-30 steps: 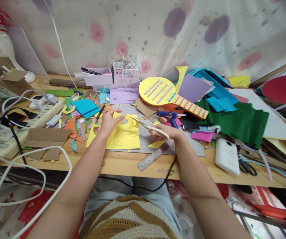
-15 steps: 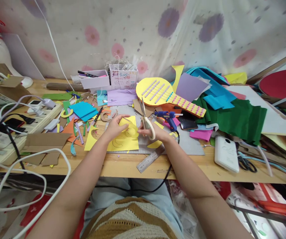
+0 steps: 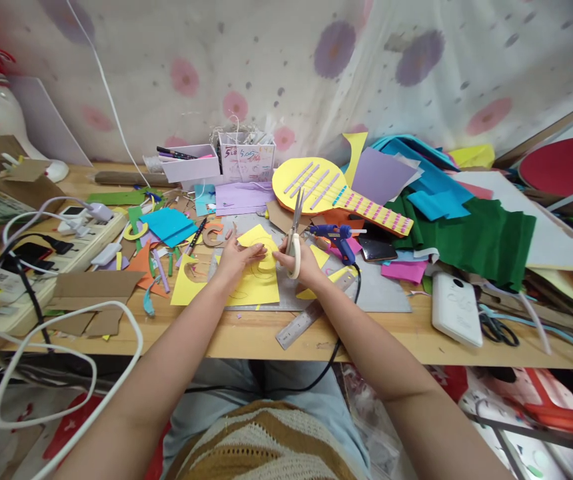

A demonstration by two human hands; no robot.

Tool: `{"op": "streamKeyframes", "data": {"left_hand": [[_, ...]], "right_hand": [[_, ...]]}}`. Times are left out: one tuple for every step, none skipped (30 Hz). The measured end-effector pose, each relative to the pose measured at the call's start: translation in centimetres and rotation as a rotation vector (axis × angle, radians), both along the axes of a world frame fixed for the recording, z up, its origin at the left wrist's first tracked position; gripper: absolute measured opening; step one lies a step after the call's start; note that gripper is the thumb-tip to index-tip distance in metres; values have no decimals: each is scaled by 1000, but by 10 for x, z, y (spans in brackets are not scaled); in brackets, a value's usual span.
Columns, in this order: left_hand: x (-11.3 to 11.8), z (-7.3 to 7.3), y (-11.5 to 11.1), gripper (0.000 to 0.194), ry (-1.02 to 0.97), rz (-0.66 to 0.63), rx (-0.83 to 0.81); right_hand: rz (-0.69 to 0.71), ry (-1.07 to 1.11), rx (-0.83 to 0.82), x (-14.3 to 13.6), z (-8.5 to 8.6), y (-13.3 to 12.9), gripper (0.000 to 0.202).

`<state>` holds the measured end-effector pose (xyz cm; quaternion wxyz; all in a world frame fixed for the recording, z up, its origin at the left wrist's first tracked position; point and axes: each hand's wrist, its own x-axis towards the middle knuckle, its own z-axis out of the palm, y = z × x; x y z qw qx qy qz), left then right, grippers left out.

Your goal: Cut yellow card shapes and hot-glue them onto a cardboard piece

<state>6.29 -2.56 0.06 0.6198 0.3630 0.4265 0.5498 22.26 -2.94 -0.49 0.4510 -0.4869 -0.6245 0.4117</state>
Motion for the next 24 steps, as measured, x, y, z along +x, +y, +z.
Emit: {"op": "streamKeyframes", "data": {"left_hand": [[2, 0, -2, 49, -18, -2, 4], [5, 1, -3, 48, -29, 4, 7], [6, 2, -5, 47, -35, 12, 8], [7, 3, -6, 47, -39, 23, 9], [8, 4, -7, 47, -42, 30, 11], [8, 5, -7, 47, -45, 33, 15], [8, 5, -7, 48, -44, 32, 24], [8, 5, -7, 49, -39, 29, 38], [8, 4, -6, 50, -29, 32, 50], [8, 3, -5, 52, -17, 42, 58], [8, 2, -5, 54, -4, 53, 62], [8, 0, -4, 55, 6, 65, 64], [8, -1, -3, 56, 15, 76, 64], [9, -2, -3, 57, 19, 85, 62], [9, -2, -3, 58, 23, 91, 61], [10, -3, -3, 58, 25, 95, 60], [11, -3, -3, 58, 27, 99, 57], [12, -2, -3, 58, 28, 103, 55], [12, -2, -3, 57, 29, 106, 53], [13, -2, -3, 56, 31, 110, 51], [14, -1, -3, 54, 34, 113, 46], [15, -1, -3, 52, 35, 112, 40], [16, -1, -4, 51, 35, 108, 33], [16, 0, -4, 49, 35, 105, 27]], "right_hand": [[-17, -1, 13, -2, -1, 0, 29], [-27, -3, 23, -4, -2, 0, 28], [-30, -5, 29, -6, -3, 0, 28], [-27, -9, 34, -7, -5, 1, 28], [-20, -13, 36, -8, -7, 2, 28], [-14, -16, 38, -8, -8, 2, 28], [-10, -16, 40, -9, -9, 2, 28], [-10, -14, 41, -10, -9, 2, 29], [-11, -9, 40, -10, -9, 2, 29], [-11, -4, 38, -11, -9, 2, 30], [-10, 2, 36, -12, -9, 2, 30], [-9, 5, 36, -12, -8, 1, 31], [-9, 5, 36, -13, -8, 1, 31], [-10, -1, 37, -13, -8, 0, 32], [-11, -14, 39, -13, -7, 0, 32], [-13, -31, 41, -12, -7, -1, 32], [-17, -51, 41, -12, -7, -1, 33], [-20, -72, 40, -12, -7, -2, 33], [-22, -90, 39, -12, -7, -2, 33], [-24, -106, 38, -12, -7, -2, 33], [-27, -117, 38, -13, -7, -3, 33], [-28, -124, 39, -13, -7, -3, 33], [-26, -129, 41, -13, -7, -3, 33], [-21, -134, 41, -13, -7, -3, 33]]}}
